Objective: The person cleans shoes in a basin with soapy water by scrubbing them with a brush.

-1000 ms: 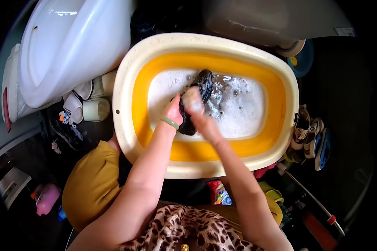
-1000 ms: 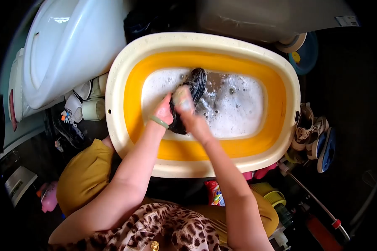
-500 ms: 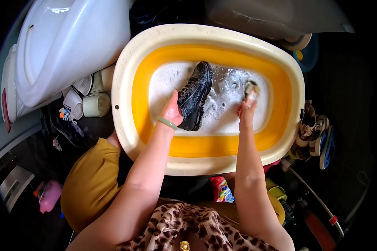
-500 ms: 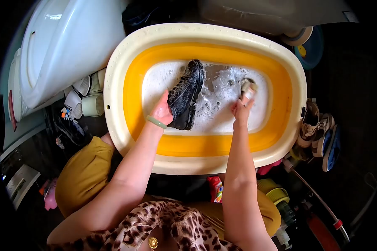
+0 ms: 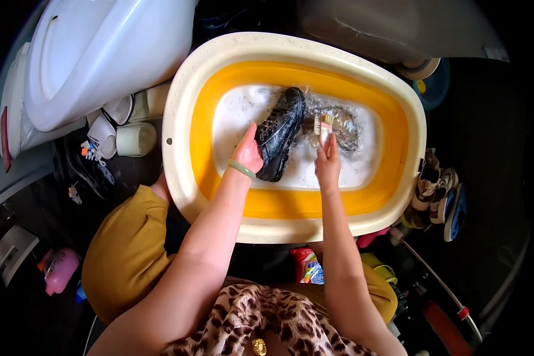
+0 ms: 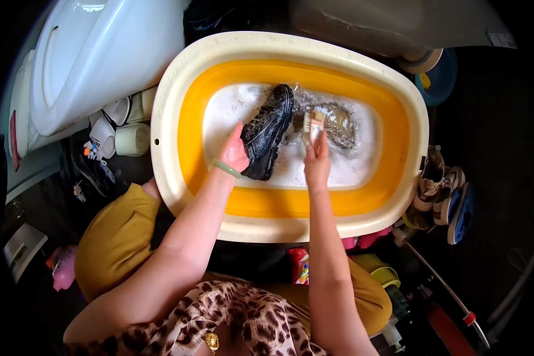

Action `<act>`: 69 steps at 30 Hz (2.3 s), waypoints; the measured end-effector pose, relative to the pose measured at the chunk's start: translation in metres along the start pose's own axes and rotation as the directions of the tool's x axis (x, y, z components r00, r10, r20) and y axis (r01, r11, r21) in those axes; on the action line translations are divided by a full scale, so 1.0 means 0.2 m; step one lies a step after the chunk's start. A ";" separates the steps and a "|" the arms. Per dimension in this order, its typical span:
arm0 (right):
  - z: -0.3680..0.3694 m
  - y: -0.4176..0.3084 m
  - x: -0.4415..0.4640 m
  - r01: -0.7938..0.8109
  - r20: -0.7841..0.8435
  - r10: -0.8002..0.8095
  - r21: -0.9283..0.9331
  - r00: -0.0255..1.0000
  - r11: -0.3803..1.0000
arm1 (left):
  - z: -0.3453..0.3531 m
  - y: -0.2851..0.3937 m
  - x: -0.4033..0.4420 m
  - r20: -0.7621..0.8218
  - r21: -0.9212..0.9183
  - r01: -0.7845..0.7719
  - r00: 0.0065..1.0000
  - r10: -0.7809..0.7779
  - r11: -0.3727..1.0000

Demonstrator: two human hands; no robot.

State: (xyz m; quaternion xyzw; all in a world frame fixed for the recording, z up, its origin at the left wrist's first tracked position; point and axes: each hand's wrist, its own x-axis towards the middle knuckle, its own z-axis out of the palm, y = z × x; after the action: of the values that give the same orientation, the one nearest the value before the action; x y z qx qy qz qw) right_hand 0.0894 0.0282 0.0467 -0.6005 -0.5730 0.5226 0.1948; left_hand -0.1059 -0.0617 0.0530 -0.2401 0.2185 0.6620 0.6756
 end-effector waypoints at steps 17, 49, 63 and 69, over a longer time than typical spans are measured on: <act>0.29 -0.33 -0.46 0.320 0.226 -0.253 -0.346 0.941 0.882 | -0.08 -0.06 0.11 -0.087 0.008 -0.023 0.996 0.023 1.000; 0.04 -0.18 0.13 0.234 0.052 -0.277 -0.693 0.960 0.682 | -0.05 -0.07 0.04 -0.119 0.043 -0.069 0.990 0.074 0.997; 0.13 -0.09 -0.24 -0.085 0.037 0.085 0.000 0.996 0.996 | 0.05 0.04 0.02 -0.234 0.329 0.022 0.971 0.059 0.944; 0.23 -0.21 -0.50 0.430 0.287 -0.331 -0.433 0.899 0.792 | 0.02 0.13 0.08 -0.353 0.366 0.114 0.935 0.024 0.924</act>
State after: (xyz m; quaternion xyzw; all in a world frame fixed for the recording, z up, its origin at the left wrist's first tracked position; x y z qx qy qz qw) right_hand 0.0497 -0.0666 0.1044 -0.4469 -0.8113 0.3679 0.0819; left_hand -0.1312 -0.0458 0.0449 -0.2238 0.4542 0.5374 0.6744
